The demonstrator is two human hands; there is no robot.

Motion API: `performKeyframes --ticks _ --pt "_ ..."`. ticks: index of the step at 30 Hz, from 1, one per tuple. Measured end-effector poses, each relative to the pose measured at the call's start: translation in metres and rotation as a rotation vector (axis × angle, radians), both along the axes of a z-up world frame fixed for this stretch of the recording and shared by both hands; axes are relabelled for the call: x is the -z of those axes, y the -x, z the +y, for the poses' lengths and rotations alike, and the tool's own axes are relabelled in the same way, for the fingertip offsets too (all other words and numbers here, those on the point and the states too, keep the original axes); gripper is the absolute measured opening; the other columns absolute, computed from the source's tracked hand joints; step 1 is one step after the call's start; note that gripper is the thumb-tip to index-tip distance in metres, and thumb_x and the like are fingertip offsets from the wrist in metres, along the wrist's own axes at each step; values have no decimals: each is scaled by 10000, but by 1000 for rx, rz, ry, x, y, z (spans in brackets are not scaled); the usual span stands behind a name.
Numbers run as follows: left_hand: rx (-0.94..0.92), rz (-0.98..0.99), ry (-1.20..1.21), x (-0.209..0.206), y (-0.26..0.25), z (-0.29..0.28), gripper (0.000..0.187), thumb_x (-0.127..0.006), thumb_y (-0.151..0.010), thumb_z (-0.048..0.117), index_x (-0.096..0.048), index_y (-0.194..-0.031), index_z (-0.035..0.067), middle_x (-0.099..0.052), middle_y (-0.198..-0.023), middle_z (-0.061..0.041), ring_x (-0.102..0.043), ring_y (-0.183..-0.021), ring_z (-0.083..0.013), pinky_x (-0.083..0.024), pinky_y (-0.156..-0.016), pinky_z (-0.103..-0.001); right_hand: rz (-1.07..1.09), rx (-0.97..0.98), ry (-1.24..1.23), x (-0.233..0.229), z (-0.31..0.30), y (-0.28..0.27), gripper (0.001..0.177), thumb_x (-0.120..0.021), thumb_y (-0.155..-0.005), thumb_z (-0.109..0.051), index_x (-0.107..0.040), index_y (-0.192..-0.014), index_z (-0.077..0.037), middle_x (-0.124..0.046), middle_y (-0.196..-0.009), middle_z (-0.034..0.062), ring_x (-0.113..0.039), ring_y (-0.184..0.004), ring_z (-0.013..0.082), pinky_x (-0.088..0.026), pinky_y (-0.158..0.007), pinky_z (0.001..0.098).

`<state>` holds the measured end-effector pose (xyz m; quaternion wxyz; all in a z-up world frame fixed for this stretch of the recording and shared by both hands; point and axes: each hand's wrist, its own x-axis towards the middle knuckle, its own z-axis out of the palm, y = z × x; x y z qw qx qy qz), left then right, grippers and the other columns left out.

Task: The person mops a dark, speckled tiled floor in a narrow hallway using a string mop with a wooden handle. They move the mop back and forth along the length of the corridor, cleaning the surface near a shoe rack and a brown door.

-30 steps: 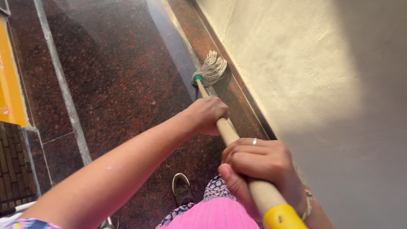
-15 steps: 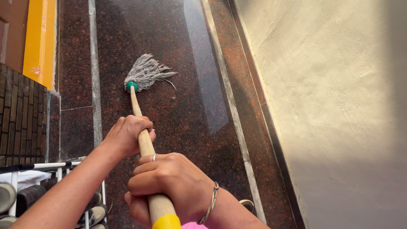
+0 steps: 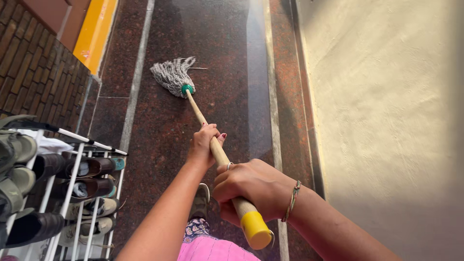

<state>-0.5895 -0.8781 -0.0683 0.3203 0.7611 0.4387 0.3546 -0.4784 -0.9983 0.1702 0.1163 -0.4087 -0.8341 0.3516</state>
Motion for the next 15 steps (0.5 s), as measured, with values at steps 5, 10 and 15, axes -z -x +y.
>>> performKeyframes --ticks 5,10,15 --pt "130 5 -9 -13 -94 -92 195 -772 -842 206 -705 -756 45 -738 -1040 -159 -641 -1068 -448 -469 -1049 -479 70 132 -3 -13 -104 -80 256 -755 -623 -181 -505 -610 -126 -582 -674 4 -658 -775 243 -536 -644 352" --pt "360 80 67 -32 -188 -180 240 -754 -875 247 -669 -742 66 -700 -906 -132 -681 -951 -406 -534 -875 -472 198 487 -126 -23 -217 -133 302 -693 -749 21 -442 -602 -58 -526 -620 53 -592 -615 226 -516 -613 338" --pt "559 -109 -53 -43 -250 -263 211 -776 -861 245 -721 -746 77 -704 -859 -169 -691 -882 -409 -489 -1080 -522 133 704 -249 -30 -300 -152 322 -631 -839 22 -439 -589 -47 -505 -604 66 -654 -657 218 -526 -578 322"
